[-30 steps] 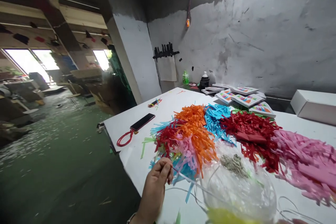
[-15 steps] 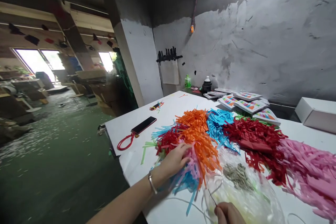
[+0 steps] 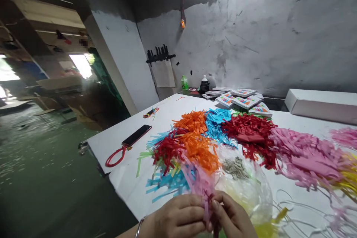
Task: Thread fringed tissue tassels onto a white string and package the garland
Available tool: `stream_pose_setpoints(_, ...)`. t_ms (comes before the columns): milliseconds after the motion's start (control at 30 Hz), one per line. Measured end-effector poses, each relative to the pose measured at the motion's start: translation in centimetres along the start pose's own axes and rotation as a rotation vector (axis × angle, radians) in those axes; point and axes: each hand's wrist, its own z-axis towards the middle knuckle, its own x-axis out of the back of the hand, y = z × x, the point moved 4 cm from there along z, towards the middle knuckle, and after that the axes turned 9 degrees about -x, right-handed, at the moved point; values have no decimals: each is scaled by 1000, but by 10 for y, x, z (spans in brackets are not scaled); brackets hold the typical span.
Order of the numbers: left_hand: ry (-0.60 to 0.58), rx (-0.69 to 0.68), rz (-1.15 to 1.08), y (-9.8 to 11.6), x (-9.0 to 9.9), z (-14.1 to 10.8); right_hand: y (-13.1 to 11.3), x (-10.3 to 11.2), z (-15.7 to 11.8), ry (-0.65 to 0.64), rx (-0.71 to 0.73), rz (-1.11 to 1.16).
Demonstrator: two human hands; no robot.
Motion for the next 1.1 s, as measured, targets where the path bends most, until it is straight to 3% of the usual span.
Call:
stream_pose_setpoints(67,63,-4,-21,-1,-8,-3,4,1,0,18,23,45)
stream_pose_setpoints(167,262,82,-35,-6,-15,-15,5,7,-7,202,82,89)
stream_pose_setpoints(233,432,254,-46,-13,-17,-23,3,9,-12,292,123,74)
stream_pose_setpoints(300,542,455,-80,-19,-18,-26,0,6,-15,298,174,31)
stream_pose_setpoints(400,569,628,-284,-24,-28,-14,-3,-1,-16,260,243,-17)
stream_pose_setpoints(500,557,674,-682,-26,-47,3,-2,-5,-15,286,287,-51)
stream_pose_setpoints(633,736,765,-907,-32,-58,3,-4,6,-22,583,401,-276)
stream_pose_setpoints(700,822,807,-1055,-34,-60,-2,-3,11,-25,662,418,-431)
stream_pose_setpoints(867,988,805,-1449,-34,-62,-7,-4,9,-26,630,564,-657)
stream_pose_setpoints(1100,972,807,-1581,-32,-66,-1,-7,-2,-29,664,566,-595)
